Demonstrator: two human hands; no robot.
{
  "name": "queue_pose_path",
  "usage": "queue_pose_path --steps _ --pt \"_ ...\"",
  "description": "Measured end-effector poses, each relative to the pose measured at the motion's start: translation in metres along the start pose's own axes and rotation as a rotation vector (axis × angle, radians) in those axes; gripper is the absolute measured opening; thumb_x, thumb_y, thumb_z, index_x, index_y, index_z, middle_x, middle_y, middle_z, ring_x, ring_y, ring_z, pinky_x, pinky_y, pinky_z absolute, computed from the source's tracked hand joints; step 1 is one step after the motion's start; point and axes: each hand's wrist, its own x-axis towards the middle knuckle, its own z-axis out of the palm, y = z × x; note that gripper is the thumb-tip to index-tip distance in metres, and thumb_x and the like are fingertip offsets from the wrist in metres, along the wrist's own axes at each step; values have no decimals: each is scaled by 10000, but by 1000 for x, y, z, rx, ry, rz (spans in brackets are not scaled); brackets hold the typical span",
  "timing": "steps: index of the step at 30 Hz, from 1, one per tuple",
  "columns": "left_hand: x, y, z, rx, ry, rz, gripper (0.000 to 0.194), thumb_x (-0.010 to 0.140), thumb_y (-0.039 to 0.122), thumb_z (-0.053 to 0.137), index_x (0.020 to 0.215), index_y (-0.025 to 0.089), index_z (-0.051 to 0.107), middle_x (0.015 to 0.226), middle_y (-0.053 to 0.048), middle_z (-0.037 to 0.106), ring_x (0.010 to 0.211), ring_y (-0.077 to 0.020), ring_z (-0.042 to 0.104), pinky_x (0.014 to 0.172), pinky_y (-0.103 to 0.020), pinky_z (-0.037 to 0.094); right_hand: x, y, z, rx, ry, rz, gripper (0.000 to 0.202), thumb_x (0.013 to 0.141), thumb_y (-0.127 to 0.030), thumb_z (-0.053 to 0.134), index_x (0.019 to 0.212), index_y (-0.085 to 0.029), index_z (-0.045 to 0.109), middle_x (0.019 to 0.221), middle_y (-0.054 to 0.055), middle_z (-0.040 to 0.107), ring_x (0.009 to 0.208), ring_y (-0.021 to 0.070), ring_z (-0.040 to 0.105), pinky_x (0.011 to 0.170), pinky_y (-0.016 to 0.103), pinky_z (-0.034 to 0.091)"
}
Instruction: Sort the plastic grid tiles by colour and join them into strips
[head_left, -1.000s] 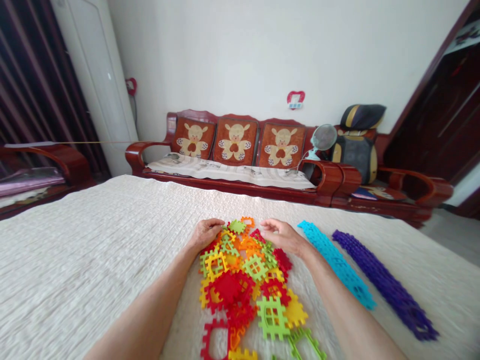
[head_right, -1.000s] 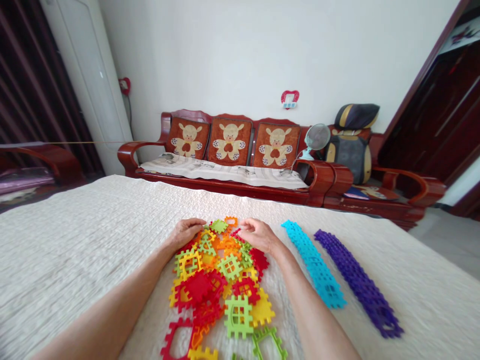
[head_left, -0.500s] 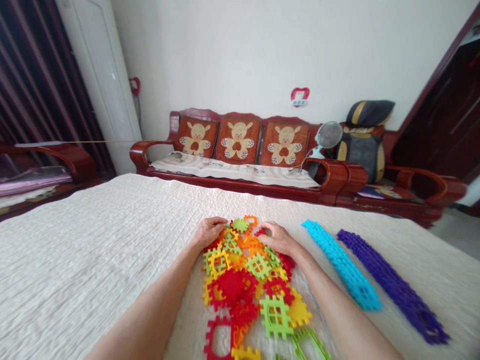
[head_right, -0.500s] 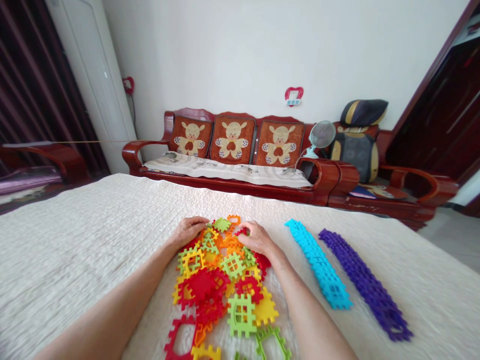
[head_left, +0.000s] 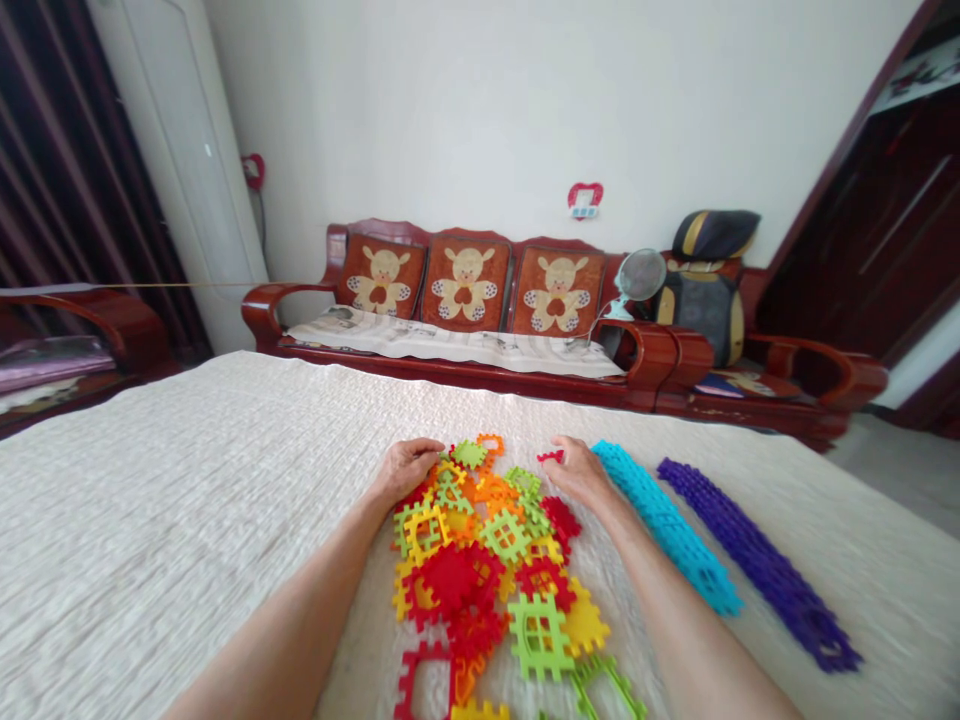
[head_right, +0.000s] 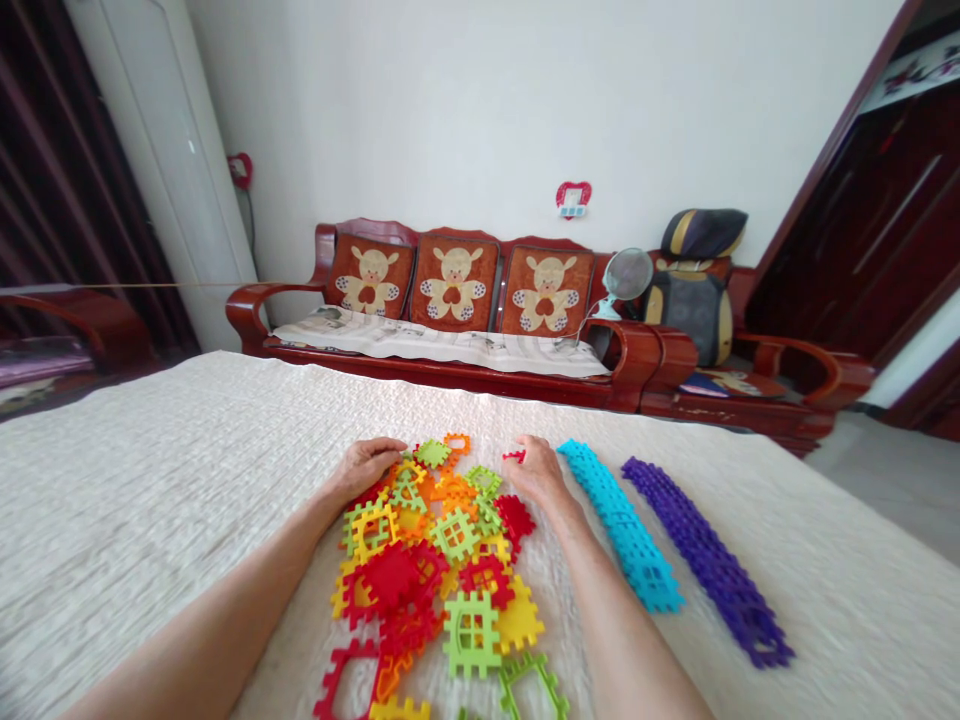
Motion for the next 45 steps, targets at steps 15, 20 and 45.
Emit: queue_pose_path --steps 15,20,45 --pt "0 -2 1 -29 5 -14 288 692 324 540 870 171 707 561 26 607 489 -98 498 505 -211 389 -8 17 8 -142 42 -283 244 744 -117 482 894 -164 668 946 81 659 931 179 561 877 268 387" --pt "0 -1 1 -21 -3 -11 306 698 339 531 885 172 707 568 17 614 509 -109 517 505 -212 393 -5 25 12 -238 102 -182 200 771 -147 489 881 -158 656 914 95 644 890 179 568 842 261 396" --pt "-1 1 0 -9 21 -42 316 666 366 560 862 176 720 564 2 630 560 -138 556 505 -218 402 2 40 18 -139 271 -61 218 775 -115 439 884 -153 624 951 102 570 948 212 501 863 320 388"
